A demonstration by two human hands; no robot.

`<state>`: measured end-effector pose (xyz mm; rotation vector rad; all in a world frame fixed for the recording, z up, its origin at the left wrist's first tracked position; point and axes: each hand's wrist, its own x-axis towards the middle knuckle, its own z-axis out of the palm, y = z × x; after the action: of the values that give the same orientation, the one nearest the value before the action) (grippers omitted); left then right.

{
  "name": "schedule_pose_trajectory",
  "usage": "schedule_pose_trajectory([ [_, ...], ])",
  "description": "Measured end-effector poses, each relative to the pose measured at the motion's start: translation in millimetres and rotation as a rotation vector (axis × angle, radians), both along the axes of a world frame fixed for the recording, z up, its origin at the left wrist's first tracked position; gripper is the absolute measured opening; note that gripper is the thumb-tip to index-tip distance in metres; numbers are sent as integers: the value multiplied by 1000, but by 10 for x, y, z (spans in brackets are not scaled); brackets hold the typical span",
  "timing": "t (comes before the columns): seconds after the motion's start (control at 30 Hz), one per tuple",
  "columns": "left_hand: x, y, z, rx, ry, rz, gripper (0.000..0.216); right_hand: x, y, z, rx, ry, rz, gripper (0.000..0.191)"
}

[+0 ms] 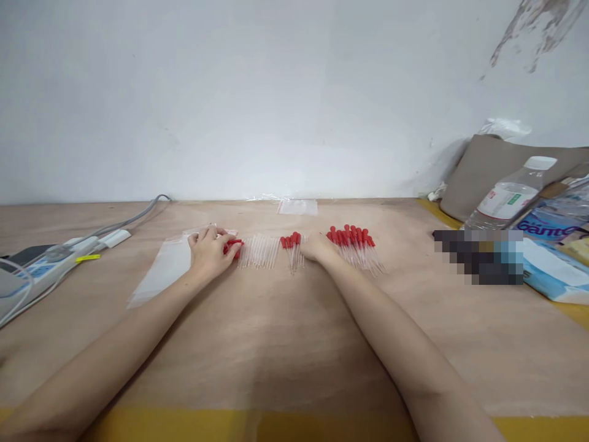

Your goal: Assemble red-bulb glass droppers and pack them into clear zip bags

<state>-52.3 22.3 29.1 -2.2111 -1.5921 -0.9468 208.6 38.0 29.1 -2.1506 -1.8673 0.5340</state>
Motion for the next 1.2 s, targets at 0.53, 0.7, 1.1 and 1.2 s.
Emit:
schedule_pose_trajectory([
  [0.53, 200, -182, -9, -30, -80, -152, 8, 135, -544, 93, 473, 204, 283, 19],
  [0.7, 500, -468, -154, -265, -299, -477, 21, 140, -793, -176, 696, 266, 562, 21],
  [1.1, 569, -543, -206, -440, -332, -577, 19, 45, -924, -187, 616, 281, 617, 23],
  [1.2, 576, -536, -234, -466, -371, -594, 19, 48, -919, -213, 614, 283, 635, 21],
])
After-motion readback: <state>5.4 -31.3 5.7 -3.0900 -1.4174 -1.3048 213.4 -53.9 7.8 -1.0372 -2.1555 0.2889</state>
